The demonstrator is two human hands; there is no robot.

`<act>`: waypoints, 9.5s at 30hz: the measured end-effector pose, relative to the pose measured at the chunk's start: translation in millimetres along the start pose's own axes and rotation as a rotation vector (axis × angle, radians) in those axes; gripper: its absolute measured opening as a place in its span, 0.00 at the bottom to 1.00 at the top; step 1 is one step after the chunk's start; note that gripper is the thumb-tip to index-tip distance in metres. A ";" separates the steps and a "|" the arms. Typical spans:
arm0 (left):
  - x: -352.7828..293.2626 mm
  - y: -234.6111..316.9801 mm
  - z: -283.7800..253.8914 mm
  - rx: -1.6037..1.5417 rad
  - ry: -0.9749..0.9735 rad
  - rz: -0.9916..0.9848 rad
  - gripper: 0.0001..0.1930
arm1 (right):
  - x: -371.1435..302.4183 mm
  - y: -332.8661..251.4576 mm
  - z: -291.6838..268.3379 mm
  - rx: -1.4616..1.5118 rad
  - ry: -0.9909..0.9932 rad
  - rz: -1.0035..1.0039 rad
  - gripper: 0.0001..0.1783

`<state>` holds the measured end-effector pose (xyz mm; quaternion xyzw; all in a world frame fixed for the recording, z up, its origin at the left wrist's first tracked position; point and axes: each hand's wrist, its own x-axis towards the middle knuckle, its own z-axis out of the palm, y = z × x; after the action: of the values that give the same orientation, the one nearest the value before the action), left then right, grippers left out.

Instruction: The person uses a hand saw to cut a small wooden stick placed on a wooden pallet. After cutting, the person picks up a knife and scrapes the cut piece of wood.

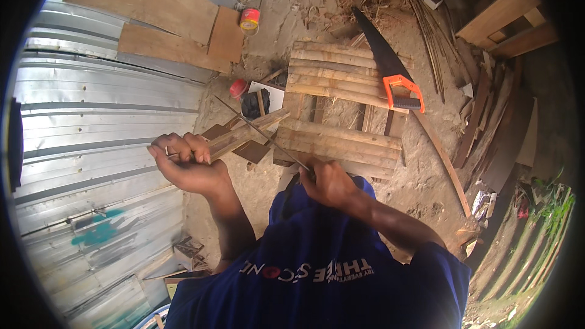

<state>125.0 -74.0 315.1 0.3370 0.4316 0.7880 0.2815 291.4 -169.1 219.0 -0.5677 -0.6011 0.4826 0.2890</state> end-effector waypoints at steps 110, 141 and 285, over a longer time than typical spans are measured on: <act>26.2 3.0 -39.8 -0.154 -0.037 -0.078 0.23 | 16.7 30.7 21.8 -0.081 -0.011 0.222 0.19; -4.4 0.5 -42.6 -0.013 -0.267 -0.019 0.17 | 36.2 17.4 24.8 0.006 -0.059 0.057 0.12; -10.1 -6.7 -71.9 -0.195 -0.187 -0.042 0.17 | -9.6 54.4 5.6 -0.128 -0.088 0.167 0.12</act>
<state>76.6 -113.5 277.6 0.3709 0.3319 0.7853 0.3683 310.1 -185.7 169.5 -0.6112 -0.5935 0.4901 0.1844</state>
